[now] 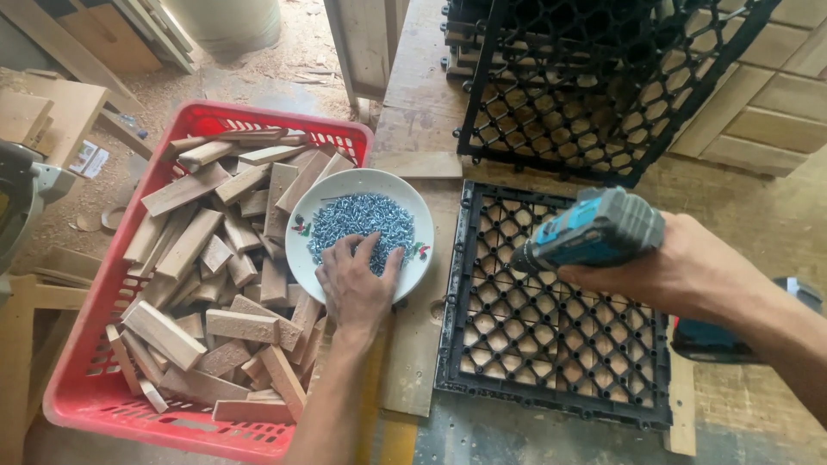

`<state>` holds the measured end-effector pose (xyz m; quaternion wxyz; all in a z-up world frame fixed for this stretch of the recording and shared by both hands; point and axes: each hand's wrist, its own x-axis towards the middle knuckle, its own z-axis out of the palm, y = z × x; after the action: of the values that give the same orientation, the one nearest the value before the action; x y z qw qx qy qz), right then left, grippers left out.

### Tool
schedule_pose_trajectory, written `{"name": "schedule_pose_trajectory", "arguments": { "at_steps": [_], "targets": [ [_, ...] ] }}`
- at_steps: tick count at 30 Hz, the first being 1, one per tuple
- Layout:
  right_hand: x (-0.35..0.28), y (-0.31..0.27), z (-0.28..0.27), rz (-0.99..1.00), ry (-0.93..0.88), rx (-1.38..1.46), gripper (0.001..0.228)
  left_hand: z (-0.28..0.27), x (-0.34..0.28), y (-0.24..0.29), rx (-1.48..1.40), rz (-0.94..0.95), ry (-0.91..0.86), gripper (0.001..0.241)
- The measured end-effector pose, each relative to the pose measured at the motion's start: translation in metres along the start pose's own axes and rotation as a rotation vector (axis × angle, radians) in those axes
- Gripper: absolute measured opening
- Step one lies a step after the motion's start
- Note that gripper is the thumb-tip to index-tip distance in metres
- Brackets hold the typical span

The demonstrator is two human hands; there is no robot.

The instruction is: Assembling decorative wooden tiles by placing small wood slats into a plastic grid and securing them with screws using a power drill.

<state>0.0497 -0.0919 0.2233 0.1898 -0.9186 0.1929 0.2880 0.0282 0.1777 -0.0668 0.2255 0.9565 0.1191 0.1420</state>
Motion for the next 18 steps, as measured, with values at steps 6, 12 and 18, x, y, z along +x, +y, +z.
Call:
{"name": "schedule_pose_trajectory", "arguments": {
  "at_steps": [6,12,18],
  "targets": [
    [0.01,-0.014,-0.003,-0.061,-0.046,-0.185,0.057,-0.004,0.003,0.011,-0.213,-0.044,-0.064,0.018],
    [0.013,-0.018,0.0,-0.131,-0.057,-0.223,0.062,-0.017,0.003,0.013,-0.566,-0.071,-0.021,0.029],
    [-0.003,-0.01,0.008,-0.153,-0.068,-0.196,0.052,-0.027,-0.001,0.029,-0.684,-0.132,-0.034,0.028]
  ]
}}
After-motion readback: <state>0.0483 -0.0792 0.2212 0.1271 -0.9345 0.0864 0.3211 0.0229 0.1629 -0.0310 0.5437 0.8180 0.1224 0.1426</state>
